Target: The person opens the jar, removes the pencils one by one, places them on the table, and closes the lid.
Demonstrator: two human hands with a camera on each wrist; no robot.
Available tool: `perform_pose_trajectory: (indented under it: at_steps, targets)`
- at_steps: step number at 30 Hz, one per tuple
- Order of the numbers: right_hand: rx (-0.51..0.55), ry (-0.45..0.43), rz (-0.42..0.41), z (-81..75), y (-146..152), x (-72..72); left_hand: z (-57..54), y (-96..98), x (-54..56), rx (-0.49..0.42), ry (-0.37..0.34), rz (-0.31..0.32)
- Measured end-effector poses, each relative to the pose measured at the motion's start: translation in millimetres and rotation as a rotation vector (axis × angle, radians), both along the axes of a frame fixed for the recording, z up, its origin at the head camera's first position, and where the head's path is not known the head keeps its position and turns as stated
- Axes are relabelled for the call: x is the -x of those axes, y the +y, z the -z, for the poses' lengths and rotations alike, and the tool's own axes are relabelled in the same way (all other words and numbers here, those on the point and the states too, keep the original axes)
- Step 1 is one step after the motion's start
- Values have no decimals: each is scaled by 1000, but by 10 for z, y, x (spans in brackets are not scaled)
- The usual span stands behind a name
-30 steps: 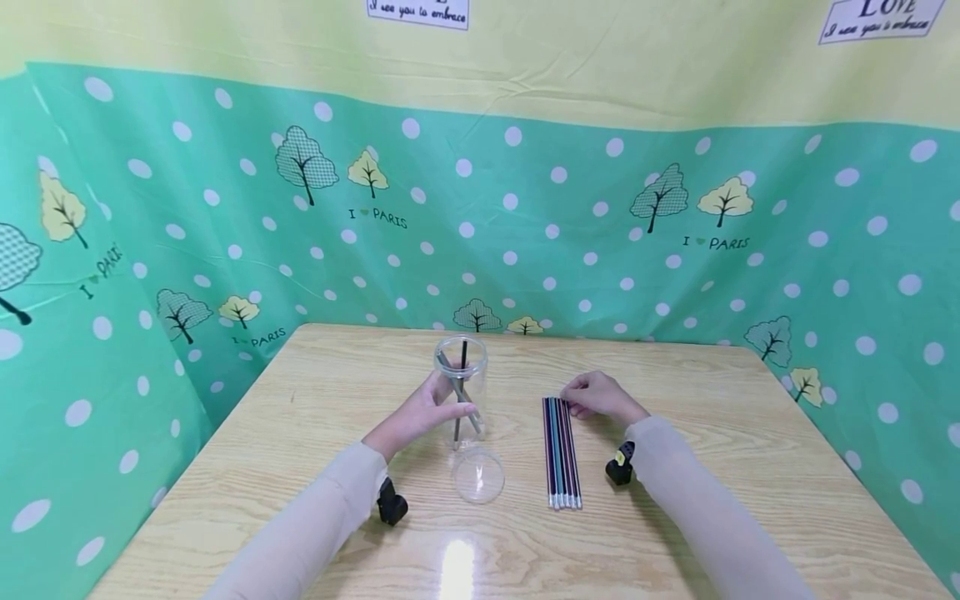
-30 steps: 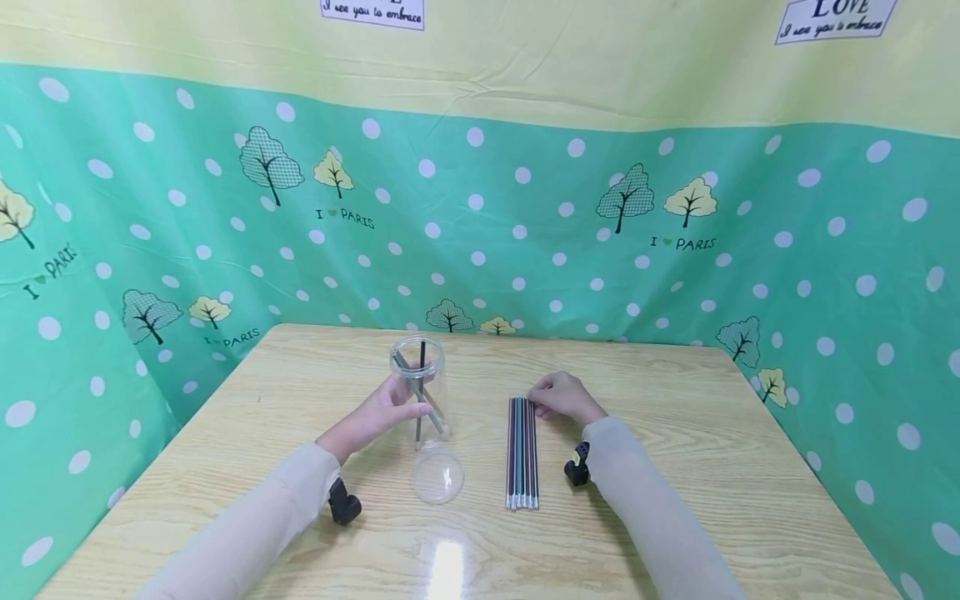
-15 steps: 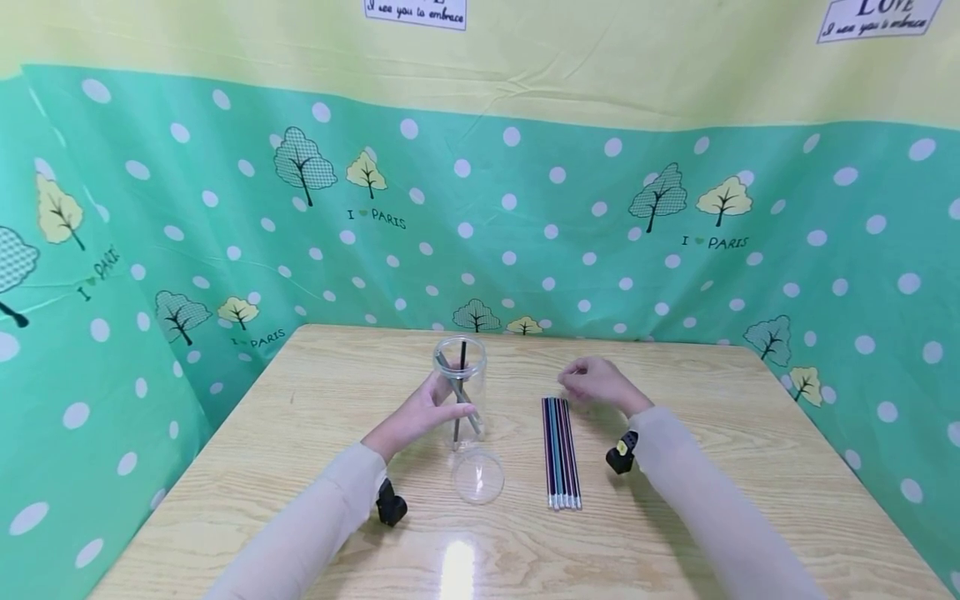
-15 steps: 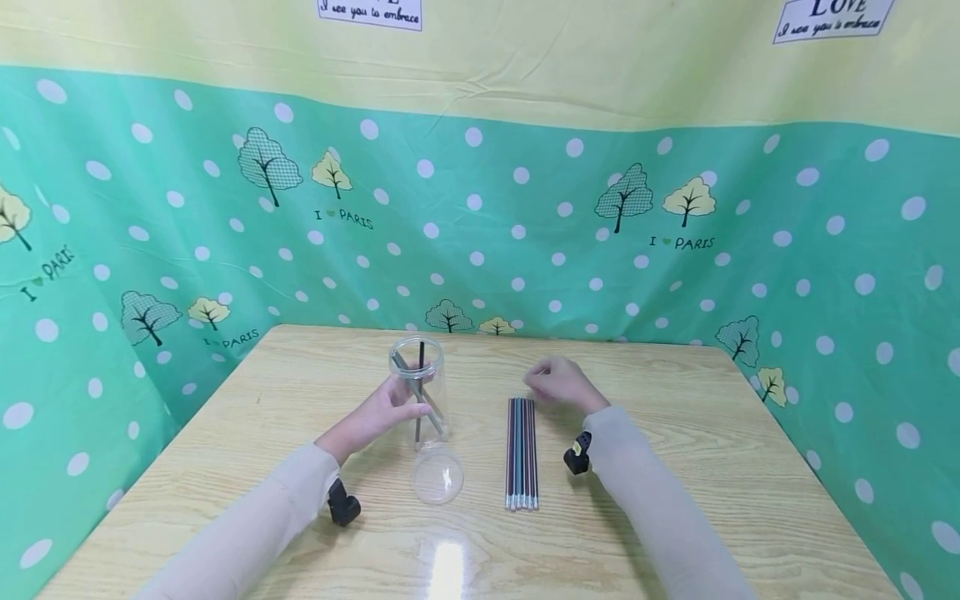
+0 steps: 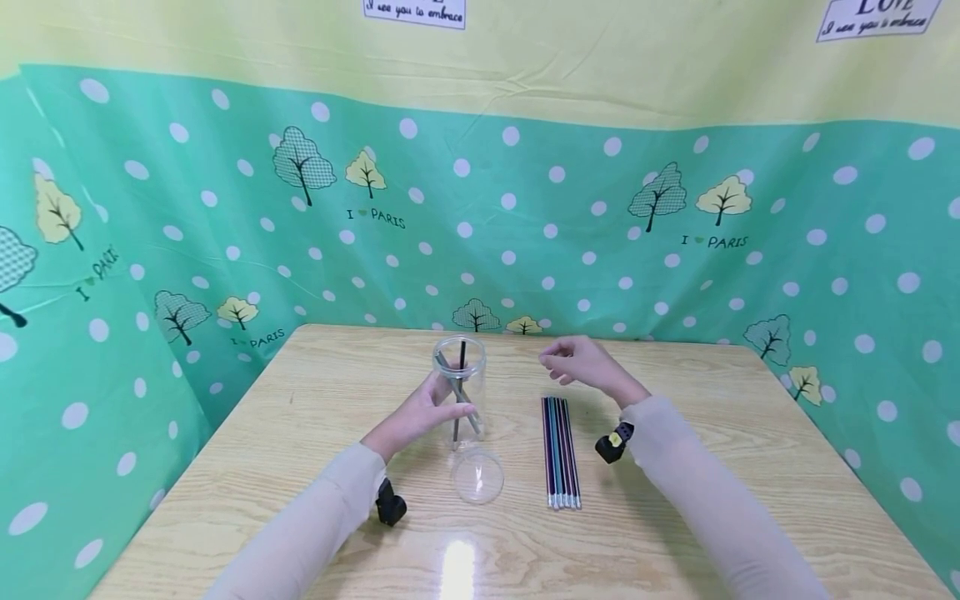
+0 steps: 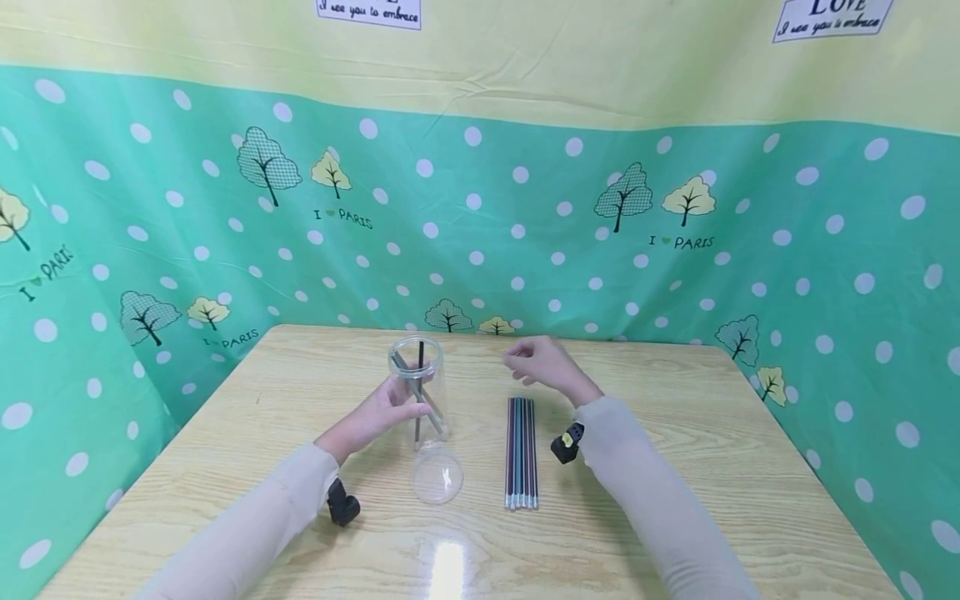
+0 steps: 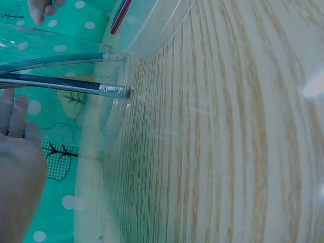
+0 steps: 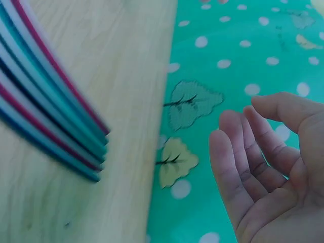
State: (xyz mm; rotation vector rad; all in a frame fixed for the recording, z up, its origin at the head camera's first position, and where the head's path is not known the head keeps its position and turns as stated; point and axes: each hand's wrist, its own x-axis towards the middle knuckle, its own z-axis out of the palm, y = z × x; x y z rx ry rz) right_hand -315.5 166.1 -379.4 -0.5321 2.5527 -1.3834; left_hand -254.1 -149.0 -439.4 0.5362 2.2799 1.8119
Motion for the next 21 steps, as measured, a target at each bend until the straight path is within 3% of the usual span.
perform_pose_trajectory:
  at_steps: [12,21]
  targets:
    - [10,143,-66,-358,-353,-165,-8,3,-5,-9,18,9]
    - [34,206,-92,-526,-595,-262,-13,7,-6,-22,11,11]
